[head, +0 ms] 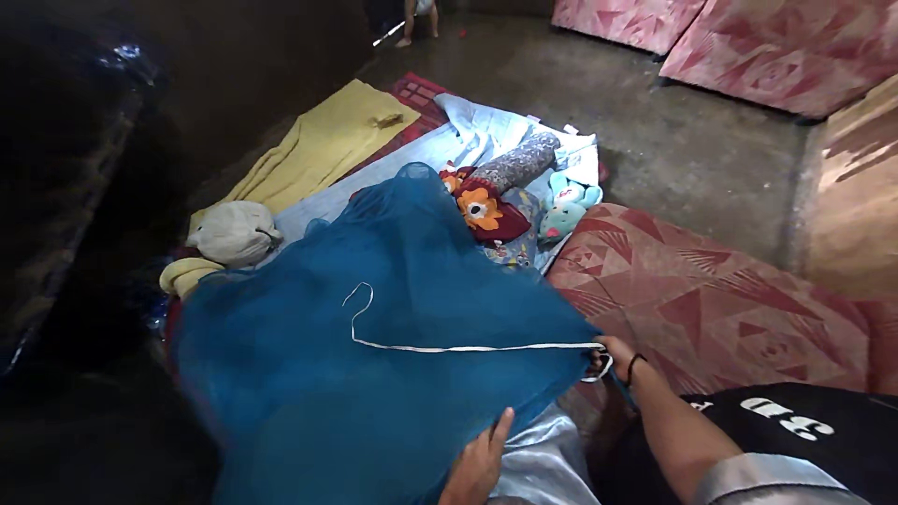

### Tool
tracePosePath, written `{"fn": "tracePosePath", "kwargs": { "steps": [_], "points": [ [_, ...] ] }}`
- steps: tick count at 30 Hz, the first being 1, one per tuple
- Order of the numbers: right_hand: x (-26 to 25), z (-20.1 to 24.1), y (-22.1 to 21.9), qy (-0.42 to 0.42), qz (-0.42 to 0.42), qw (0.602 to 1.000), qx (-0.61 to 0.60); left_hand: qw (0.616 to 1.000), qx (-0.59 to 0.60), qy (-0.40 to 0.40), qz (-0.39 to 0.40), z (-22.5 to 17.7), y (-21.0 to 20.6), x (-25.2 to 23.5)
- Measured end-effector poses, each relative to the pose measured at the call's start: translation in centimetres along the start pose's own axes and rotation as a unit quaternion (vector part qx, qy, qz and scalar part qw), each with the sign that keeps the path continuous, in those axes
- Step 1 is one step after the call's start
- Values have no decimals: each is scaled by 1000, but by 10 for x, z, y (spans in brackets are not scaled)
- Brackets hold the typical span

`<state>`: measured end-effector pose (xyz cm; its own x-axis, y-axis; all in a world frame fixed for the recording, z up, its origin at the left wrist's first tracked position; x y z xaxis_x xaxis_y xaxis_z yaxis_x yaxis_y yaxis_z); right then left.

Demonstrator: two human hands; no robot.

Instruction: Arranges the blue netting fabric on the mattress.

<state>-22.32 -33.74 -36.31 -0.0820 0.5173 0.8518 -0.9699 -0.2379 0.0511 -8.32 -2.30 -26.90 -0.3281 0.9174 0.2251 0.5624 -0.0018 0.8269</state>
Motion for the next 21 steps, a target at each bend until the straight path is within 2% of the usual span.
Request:
{"fn": "tracePosePath", "kwargs": {
  "steps": [2,4,8,11,15,18,20,21],
  "points": [
    [-1,-1,0,-4,-2,1000,2,974,-1,122,189,-7,14,-16],
    [-3,-1,0,-6,-7,1000,-4,950,-45,182,250,-13,19,-29],
    [-9,-2,2,-5,4,1000,-8,900,-123,215,360,-42,36,-43],
    [-10,-2,2,0,-5,1000,0,893,-200,196,352,-59,24,-44],
    [-10,-2,3,20,-11,1000,6,904,-305,109,280,-63,4,-37],
    [-4,-1,0,19,-12,1000,8,920,-343,41,182,-50,-6,-27],
    [-5,-2,1,17,-7,1000,4,936,-309,69,154,-41,-16,-24],
    [-7,-2,1,17,-4,1000,2,940,-275,90,179,-38,-15,-24]
  ]
}}
Point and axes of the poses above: each hand's wrist, its own x-axis away from the middle knuckle, its own y-axis out of the back of the hand, z = x × y, the point moved 2 cm from there along -x, towards the middle knuckle, and after that the axes turned 12 degrees about -x, right-handed, at the moved point
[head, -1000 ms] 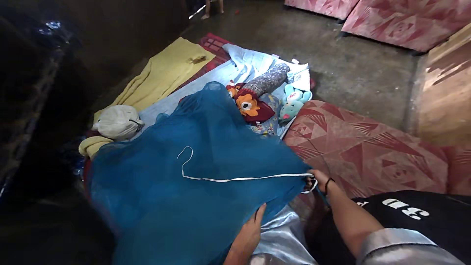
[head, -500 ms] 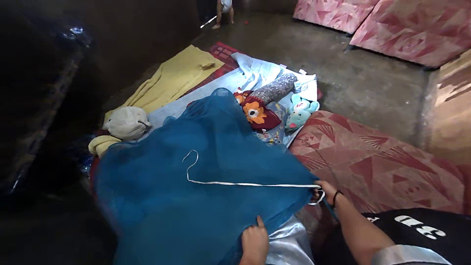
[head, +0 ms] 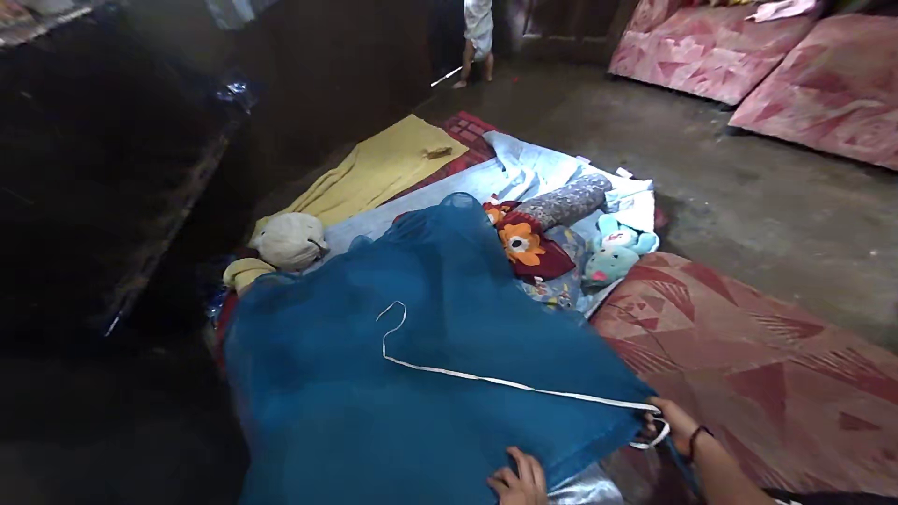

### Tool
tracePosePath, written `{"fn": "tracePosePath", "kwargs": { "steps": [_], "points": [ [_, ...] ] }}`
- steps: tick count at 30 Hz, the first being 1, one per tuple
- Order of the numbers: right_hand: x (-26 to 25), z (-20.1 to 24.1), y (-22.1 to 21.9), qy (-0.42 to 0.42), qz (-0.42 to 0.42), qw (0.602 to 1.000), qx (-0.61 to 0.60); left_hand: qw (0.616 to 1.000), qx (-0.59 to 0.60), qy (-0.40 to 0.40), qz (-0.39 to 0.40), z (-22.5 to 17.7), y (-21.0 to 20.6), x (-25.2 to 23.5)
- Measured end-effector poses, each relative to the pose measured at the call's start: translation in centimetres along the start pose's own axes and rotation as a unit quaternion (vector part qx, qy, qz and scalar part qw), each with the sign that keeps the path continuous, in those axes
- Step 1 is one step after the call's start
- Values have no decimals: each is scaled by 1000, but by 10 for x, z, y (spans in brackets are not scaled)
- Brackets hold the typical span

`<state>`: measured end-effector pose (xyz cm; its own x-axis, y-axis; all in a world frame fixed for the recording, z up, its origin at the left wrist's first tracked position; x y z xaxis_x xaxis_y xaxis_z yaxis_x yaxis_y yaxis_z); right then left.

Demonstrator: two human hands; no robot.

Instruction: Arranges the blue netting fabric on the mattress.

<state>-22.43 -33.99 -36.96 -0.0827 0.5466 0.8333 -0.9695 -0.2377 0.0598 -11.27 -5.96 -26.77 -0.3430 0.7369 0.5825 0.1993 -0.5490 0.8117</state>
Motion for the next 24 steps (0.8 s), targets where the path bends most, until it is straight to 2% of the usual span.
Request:
{"fn": "tracePosePath", "kwargs": {
  "steps": [2,5,6,9,10,13,16,24],
  "points": [
    [-3,-2,1,2,3,1000,-8,996,70,-12,49,10,0,0],
    [-8,-5,6,3,11,1000,-14,989,125,-21,81,19,5,3],
    [-9,-5,7,0,15,1000,-15,988,137,-20,71,18,6,3],
    [-9,-4,7,-3,24,1000,-18,985,159,-24,-56,7,1,-5],
    [-9,-4,7,-4,24,1000,-19,984,169,-19,-52,3,4,-8],
    [-12,-5,9,3,20,1000,-12,984,173,2,42,-6,20,-14],
    [-14,-4,11,-2,28,1000,-14,981,171,3,95,-4,28,-18],
    [-18,-7,12,-17,38,999,-25,984,159,36,77,-4,20,-20]
  ]
}}
Point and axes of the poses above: each hand's wrist, its own x-axis away from the middle knuckle, its own y-axis out of the back of the hand, z = x × y, the point moved 2 cm from there along -x, towards the middle knuckle, and after that the axes turned 12 degrees about -x, right-handed, at the moved point
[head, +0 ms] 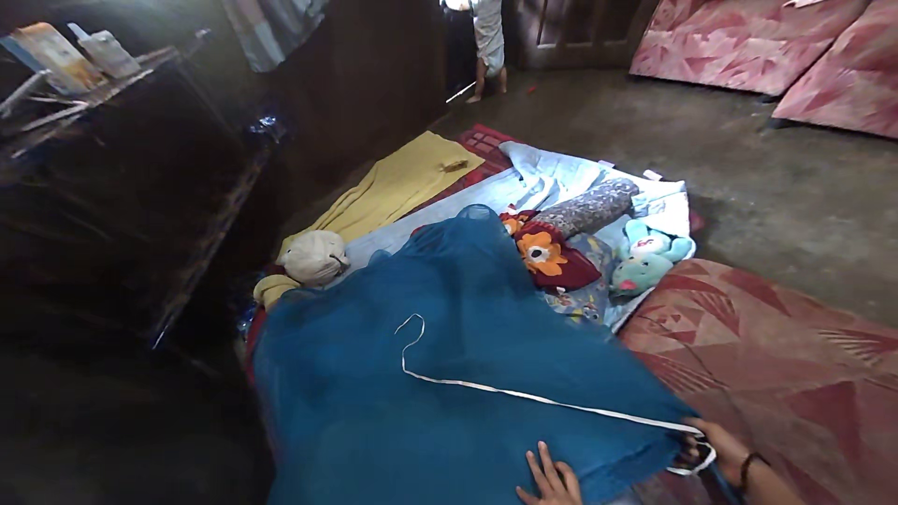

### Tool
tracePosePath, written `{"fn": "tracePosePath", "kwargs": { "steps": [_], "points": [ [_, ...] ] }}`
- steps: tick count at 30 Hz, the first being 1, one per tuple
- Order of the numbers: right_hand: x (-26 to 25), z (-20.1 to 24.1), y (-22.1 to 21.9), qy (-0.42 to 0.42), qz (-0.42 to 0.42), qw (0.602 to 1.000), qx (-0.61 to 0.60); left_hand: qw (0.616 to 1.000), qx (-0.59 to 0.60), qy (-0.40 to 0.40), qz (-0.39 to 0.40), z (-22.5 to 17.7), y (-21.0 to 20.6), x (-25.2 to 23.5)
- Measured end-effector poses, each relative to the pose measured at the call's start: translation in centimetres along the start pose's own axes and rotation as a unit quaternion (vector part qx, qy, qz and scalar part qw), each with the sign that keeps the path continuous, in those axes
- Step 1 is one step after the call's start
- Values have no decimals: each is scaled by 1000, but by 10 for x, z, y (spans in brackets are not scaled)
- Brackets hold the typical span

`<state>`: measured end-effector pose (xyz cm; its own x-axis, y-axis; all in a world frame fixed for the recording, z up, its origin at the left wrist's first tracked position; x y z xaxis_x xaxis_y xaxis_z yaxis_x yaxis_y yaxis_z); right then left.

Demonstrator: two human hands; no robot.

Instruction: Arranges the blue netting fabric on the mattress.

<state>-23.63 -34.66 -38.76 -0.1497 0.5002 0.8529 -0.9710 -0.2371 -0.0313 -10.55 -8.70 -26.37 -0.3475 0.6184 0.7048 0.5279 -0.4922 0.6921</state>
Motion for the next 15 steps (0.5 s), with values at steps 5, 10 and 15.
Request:
{"fn": "tracePosePath", "kwargs": {
  "steps": [5,10,15],
  "points": [
    [6,2,-3,4,-4,1000,7,1000,6,9,12,-1,2,-1],
    [2,1,-2,6,2,1000,7,996,28,-7,89,6,27,2],
    [2,2,-2,9,2,1000,-5,998,-7,2,64,-2,25,-11]
  ]
}}
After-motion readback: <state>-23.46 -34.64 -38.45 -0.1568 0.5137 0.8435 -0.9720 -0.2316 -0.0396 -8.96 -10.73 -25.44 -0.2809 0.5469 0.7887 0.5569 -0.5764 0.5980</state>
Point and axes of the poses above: each hand's wrist, its own x-axis away from the middle knuckle, its own y-axis out of the back of the hand, z = x × y, the point moved 2 cm from there along -x, towards the middle knuckle, and after that the axes turned 12 degrees about -x, right-handed, at the moved point
